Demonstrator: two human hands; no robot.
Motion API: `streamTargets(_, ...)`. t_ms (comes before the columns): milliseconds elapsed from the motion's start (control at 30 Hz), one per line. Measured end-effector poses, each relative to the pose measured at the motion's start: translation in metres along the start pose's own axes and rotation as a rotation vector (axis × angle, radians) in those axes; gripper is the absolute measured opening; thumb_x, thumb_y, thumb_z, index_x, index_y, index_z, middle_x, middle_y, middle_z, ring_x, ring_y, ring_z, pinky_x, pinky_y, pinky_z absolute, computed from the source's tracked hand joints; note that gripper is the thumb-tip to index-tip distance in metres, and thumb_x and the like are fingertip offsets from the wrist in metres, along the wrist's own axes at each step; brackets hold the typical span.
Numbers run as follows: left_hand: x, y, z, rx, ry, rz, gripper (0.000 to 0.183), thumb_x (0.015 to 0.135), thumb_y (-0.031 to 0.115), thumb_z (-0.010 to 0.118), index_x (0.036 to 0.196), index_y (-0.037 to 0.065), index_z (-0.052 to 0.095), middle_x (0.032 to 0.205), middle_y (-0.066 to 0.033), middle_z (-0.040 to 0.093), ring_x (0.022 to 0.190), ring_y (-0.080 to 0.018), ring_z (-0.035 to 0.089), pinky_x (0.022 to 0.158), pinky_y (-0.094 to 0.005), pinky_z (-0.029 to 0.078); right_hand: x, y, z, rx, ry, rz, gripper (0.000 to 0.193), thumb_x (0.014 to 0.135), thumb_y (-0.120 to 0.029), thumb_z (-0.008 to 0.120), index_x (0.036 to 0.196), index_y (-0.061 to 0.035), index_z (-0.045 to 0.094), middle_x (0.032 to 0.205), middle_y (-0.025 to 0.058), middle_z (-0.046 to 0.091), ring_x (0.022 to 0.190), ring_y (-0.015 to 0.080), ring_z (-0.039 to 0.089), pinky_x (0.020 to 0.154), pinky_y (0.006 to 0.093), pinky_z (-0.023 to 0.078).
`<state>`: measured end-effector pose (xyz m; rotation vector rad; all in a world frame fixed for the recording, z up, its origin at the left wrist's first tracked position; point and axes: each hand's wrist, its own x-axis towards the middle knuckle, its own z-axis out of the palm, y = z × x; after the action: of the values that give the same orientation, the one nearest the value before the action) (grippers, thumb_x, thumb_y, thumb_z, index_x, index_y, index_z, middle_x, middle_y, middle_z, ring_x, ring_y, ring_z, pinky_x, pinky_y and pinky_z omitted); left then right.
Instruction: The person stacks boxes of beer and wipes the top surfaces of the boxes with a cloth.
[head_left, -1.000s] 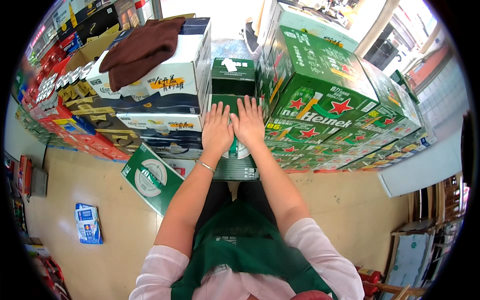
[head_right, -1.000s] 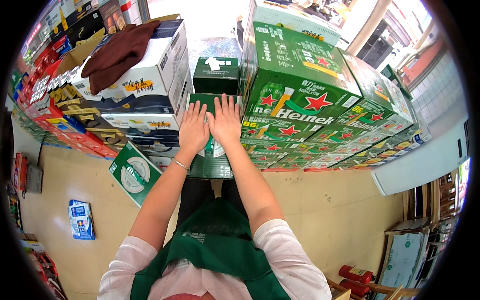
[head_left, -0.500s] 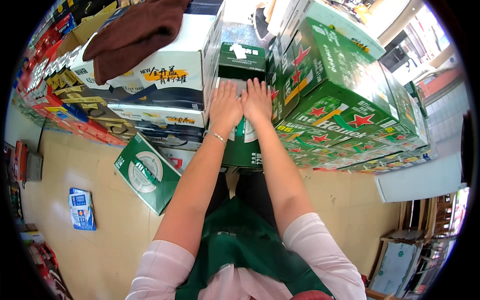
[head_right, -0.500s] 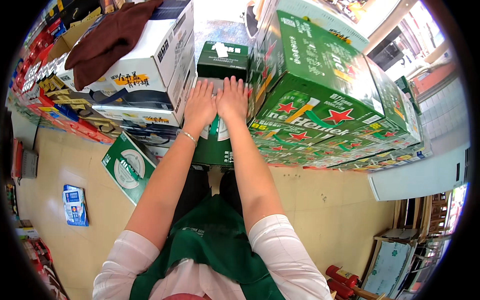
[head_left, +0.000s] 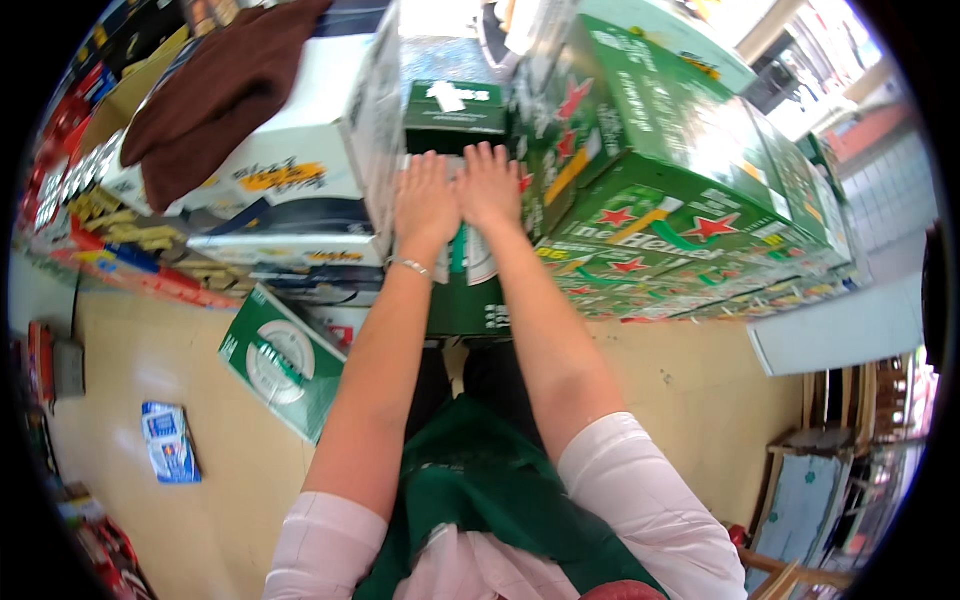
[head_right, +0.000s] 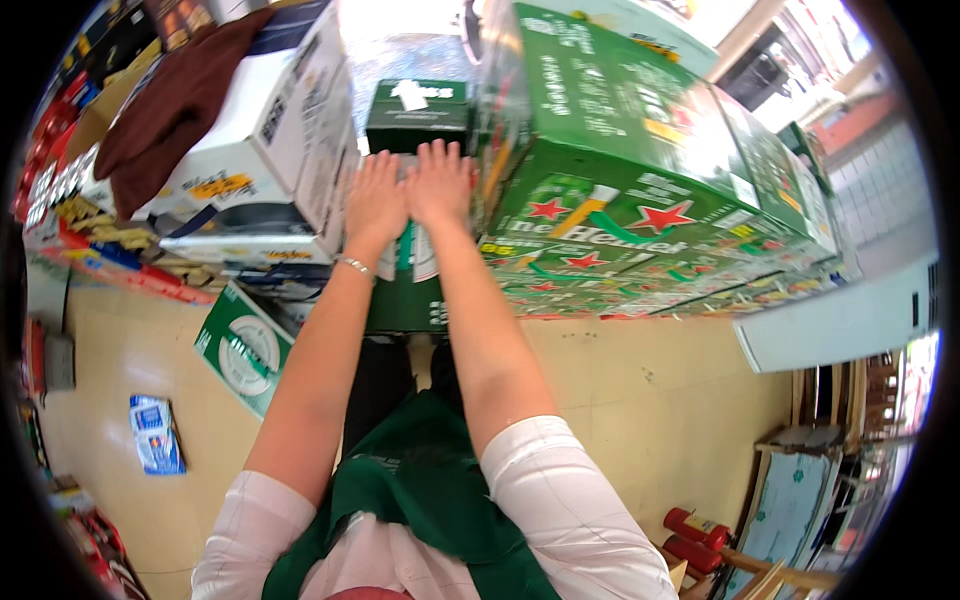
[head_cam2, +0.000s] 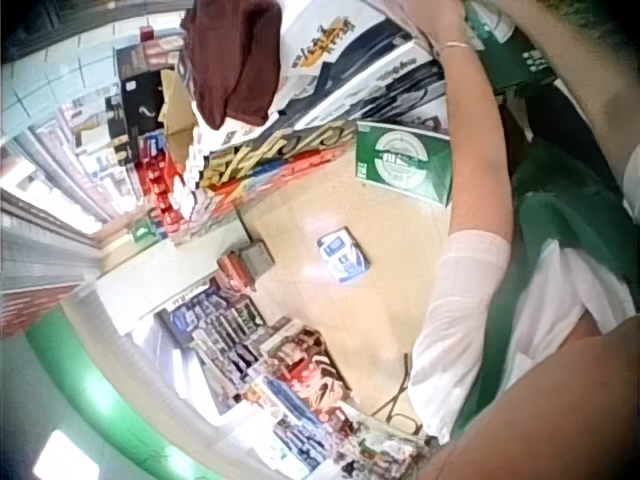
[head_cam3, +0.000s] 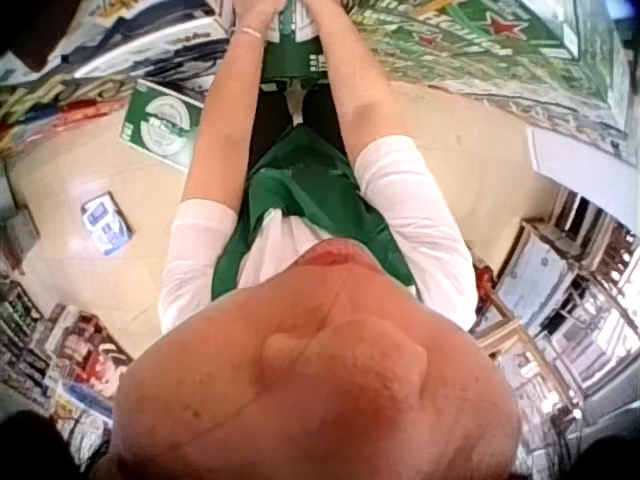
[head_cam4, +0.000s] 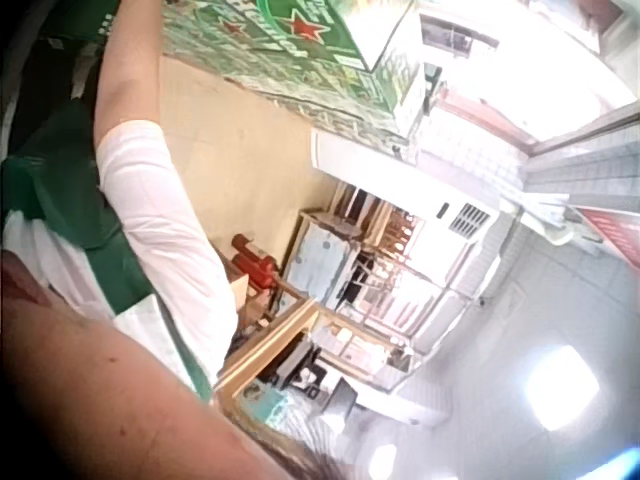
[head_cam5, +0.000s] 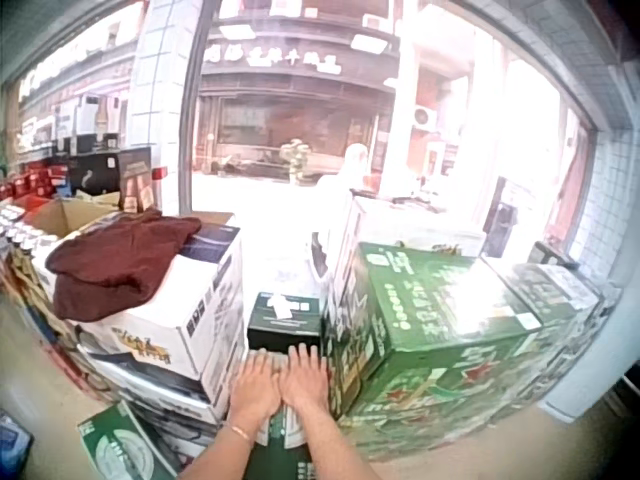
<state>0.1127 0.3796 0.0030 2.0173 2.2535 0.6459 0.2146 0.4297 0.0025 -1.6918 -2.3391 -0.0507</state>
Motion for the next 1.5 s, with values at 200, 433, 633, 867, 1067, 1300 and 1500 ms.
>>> streamTargets(200,0.006,0.002,-0.005,0.001,0.004,-0.007,0.051,0.098,0.031,0.033,0.142,0.006,0.039,0.151,-0.0093,0.033,0.142,-0.0243,0.024,0.117,-0.0378,0.016,0.005,-0.004,-0.006,0.122,-0.001,0.015,0.052,0.096,-0.036,0.036,0.141,-0.0115,0.041,0.151,0.0116,0.033,0.142,0.0311,0.023,0.116,0.0479,0.013)
streamTargets(433,0.020,0.002,0.003,-0.029,0.087,0.038,0.046,0.098,0.029,0.037,0.135,0.005,0.048,0.145,-0.0109,0.042,0.139,-0.0266,0.030,0.115,-0.0384,0.019,0.008,0.002,-0.002,0.159,0.131,0.006,0.042,0.095,-0.032,0.040,0.126,-0.0080,0.055,0.136,0.0163,0.049,0.134,0.0358,0.034,0.112,0.0505,0.023)
streamTargets(633,0.024,0.003,-0.001,-0.118,0.157,0.071,0.036,0.096,0.022,0.043,0.123,0.003,0.057,0.133,-0.0141,0.053,0.131,-0.0312,0.040,0.112,-0.0412,0.027,0.010,0.000,-0.004,0.160,0.139,0.022,0.034,0.094,-0.030,0.042,0.107,-0.0051,0.061,0.117,0.0165,0.059,0.124,0.0356,0.043,0.110,0.0508,0.025)
streamTargets(867,0.014,0.001,-0.005,-0.163,0.275,0.164,0.027,0.088,0.012,0.053,0.112,0.003,0.059,0.114,-0.0142,0.059,0.114,-0.0317,0.050,0.101,-0.0407,0.038,-0.003,-0.003,-0.010,0.206,0.199,0.000,0.030,0.091,-0.030,0.047,0.100,-0.0042,0.060,0.100,0.0140,0.059,0.105,0.0313,0.051,0.109,0.0482,0.027)
streamTargets(1067,-0.004,0.003,-0.019,-0.190,0.219,0.141,0.029,0.086,0.014,0.054,0.112,0.002,0.059,0.115,-0.0125,0.059,0.116,-0.0303,0.048,0.101,-0.0399,0.037,-0.022,-0.005,-0.016,0.225,0.253,-0.051,0.030,0.089,-0.028,0.052,0.103,-0.0016,0.059,0.098,0.0147,0.058,0.104,0.0317,0.050,0.109,0.0458,0.028)
streamTargets(1300,-0.014,0.010,-0.030,-0.204,0.281,0.149,0.032,0.088,0.014,0.052,0.118,0.002,0.056,0.121,-0.0142,0.055,0.123,-0.0310,0.044,0.107,-0.0413,0.032,-0.033,-0.007,-0.038,0.203,0.311,-0.088,0.034,0.088,-0.027,0.052,0.109,-0.0007,0.057,0.102,0.0147,0.057,0.106,0.0327,0.049,0.109,0.0467,0.028)
streamTargets(1500,-0.047,0.008,-0.029,-0.055,0.184,0.141,0.047,0.093,0.018,0.045,0.137,0.003,0.043,0.146,-0.0146,0.038,0.139,-0.0303,0.029,0.114,-0.0426,0.022,-0.048,-0.007,-0.033,0.220,0.359,-0.106,0.046,0.089,-0.030,0.052,0.124,-0.0001,0.051,0.129,0.0194,0.050,0.126,0.0359,0.040,0.112,0.0467,0.024)
